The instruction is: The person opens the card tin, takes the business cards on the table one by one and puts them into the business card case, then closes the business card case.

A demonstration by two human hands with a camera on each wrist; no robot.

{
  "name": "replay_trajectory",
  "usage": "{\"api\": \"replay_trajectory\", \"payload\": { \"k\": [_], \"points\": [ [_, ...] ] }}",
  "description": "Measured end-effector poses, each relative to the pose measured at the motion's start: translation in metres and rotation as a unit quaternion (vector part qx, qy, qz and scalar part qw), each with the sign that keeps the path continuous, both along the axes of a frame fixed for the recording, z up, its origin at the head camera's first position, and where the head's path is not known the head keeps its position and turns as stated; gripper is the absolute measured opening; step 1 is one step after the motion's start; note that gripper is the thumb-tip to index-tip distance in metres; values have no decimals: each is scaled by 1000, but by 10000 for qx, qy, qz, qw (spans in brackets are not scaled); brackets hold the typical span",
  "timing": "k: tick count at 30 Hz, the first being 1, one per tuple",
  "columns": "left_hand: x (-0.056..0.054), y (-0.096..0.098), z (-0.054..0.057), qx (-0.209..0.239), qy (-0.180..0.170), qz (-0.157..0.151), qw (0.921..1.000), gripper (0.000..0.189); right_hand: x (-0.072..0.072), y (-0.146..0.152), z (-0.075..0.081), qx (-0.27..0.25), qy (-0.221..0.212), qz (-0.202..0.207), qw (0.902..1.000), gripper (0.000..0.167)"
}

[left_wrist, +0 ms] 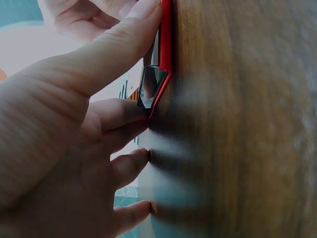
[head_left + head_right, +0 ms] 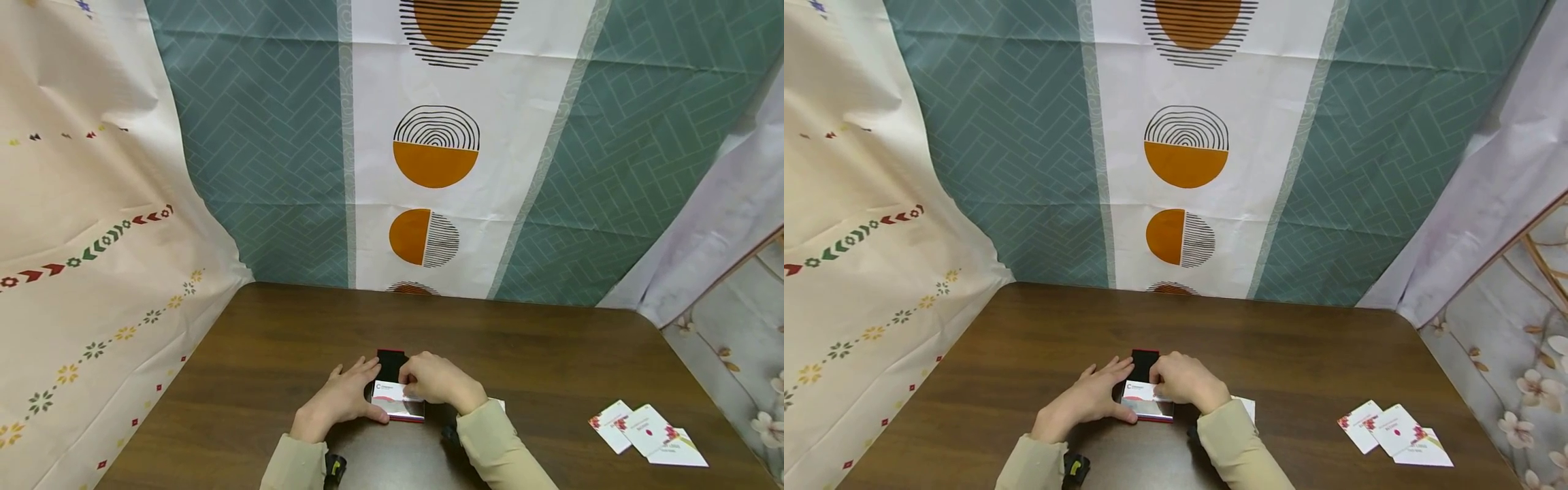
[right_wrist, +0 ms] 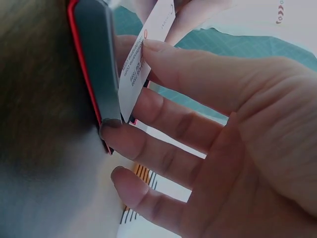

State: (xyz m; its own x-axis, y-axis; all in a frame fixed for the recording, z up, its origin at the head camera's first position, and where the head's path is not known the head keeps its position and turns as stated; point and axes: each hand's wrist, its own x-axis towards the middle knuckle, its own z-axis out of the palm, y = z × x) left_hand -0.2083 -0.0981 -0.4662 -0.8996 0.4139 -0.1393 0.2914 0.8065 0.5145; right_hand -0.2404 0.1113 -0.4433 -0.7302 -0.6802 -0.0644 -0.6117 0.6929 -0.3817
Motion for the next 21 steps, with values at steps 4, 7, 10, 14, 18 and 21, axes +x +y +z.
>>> {"api": "replay_trajectory", "payload": {
  "k": [4, 7, 10, 14, 18, 21],
  "points": [
    [0, 1, 0, -4, -8, -16, 10000, 96, 2, 1, 1, 28, 28, -9, 10000, 9],
    [0, 2, 1, 9, 15, -39, 10000, 96, 3, 1, 1, 57, 59, -45, 10000, 8],
    [0, 2, 1, 16, 24, -45, 10000, 96, 5, 2, 3, 41, 114, -41, 9999, 12],
    [1, 1, 2, 50, 28, -38, 10000, 96, 7, 5, 8, -25, 188, -5, 9998, 15],
    [2, 1, 3, 114, 46, -29, 9999, 96, 9, 10, 14, -91, 304, 19, 9995, 11],
    [3, -1, 3, 67, 40, -27, 10000, 96, 12, 15, 18, -159, 405, 95, 9990, 12]
  ]
}}
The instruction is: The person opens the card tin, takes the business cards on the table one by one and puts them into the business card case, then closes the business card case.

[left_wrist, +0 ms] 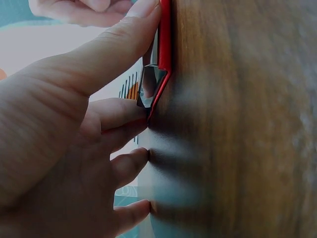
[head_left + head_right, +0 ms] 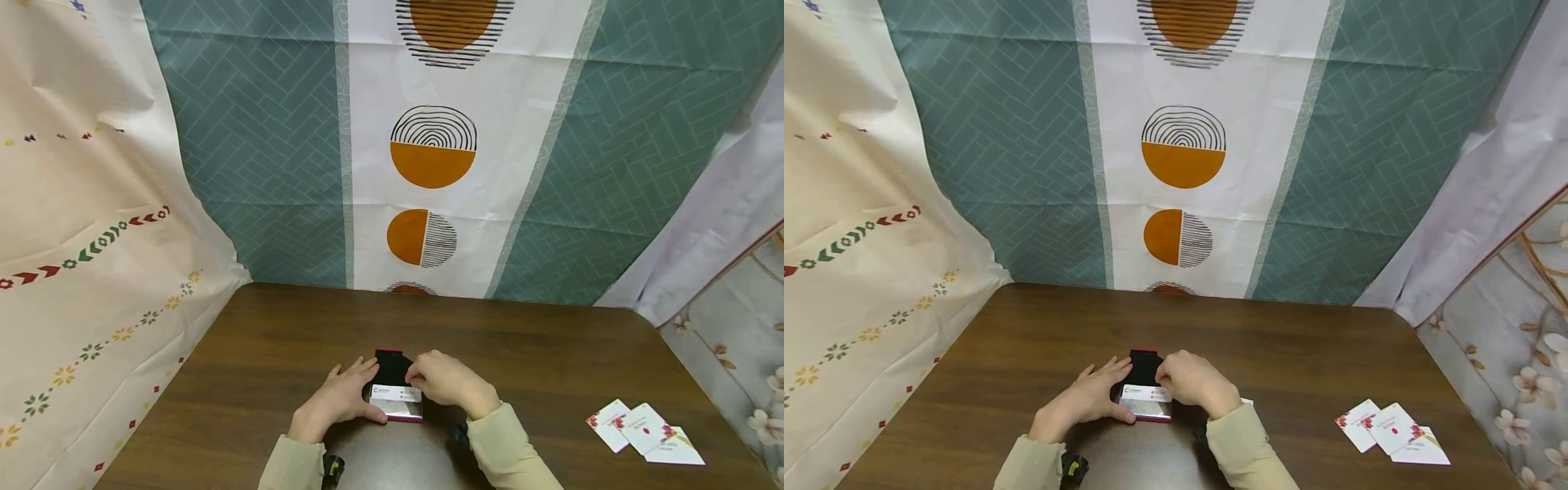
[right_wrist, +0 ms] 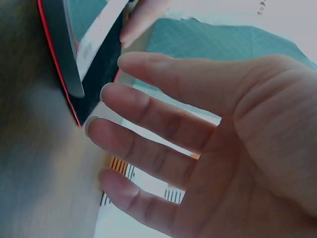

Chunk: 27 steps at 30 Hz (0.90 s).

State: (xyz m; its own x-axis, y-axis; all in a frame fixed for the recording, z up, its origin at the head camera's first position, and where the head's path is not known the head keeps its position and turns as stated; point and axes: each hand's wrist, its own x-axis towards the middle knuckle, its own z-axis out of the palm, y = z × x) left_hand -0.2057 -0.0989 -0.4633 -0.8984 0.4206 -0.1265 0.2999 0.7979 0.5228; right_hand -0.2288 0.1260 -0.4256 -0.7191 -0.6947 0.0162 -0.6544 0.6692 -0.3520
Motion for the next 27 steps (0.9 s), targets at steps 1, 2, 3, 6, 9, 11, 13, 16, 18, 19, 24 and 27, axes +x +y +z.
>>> {"api": "replay_trajectory", "payload": {
  "k": [1, 2, 3, 6, 9, 11, 13, 16, 18, 19, 24, 27],
  "points": [
    [0, 0, 0, -2, -5, -3, 10000, 96, 1, 3, 1, -31, -4, 0, 10000, 13],
    [0, 1, -1, 3, -20, -4, 10000, 95, 2, 6, 2, -72, -37, -15, 10000, 14],
    [0, 1, -1, 7, -34, -1, 10000, 96, 3, 10, 3, -121, -73, -37, 9999, 14],
    [0, 1, 0, 65, -38, 8, 10000, 96, 6, 23, 5, -338, -275, -188, 9989, 15],
    [0, 0, 1, 105, -16, 0, 9999, 95, 8, 38, 6, -484, -430, -408, 9971, 16],
    [1, 0, 1, 111, 3, -15, 9999, 95, 9, 48, 7, -506, -551, -590, 9954, 18],
    [1, 0, 1, 111, 15, -11, 9999, 95, 11, 58, 6, -476, -634, -788, 9937, 21],
    [1, 0, 1, 97, 17, -20, 9999, 95, 13, 71, 4, -441, -758, -1083, 9902, 24],
    [1, 1, 1, 82, 15, -26, 10000, 95, 15, 79, 2, -443, -783, -1231, 9883, 26],
    [1, 1, 1, 82, 12, -31, 10000, 96, 16, 83, 0, -464, -808, -1286, 9873, 27],
    [0, 1, 1, 84, -33, -3, 10000, 96, 22, 100, -7, -440, -951, -1444, 9840, 32],
    [1, 1, 0, 63, -60, 19, 10000, 96, 27, 107, -10, -364, -1177, -1733, 9771, 40]
  ]
}}
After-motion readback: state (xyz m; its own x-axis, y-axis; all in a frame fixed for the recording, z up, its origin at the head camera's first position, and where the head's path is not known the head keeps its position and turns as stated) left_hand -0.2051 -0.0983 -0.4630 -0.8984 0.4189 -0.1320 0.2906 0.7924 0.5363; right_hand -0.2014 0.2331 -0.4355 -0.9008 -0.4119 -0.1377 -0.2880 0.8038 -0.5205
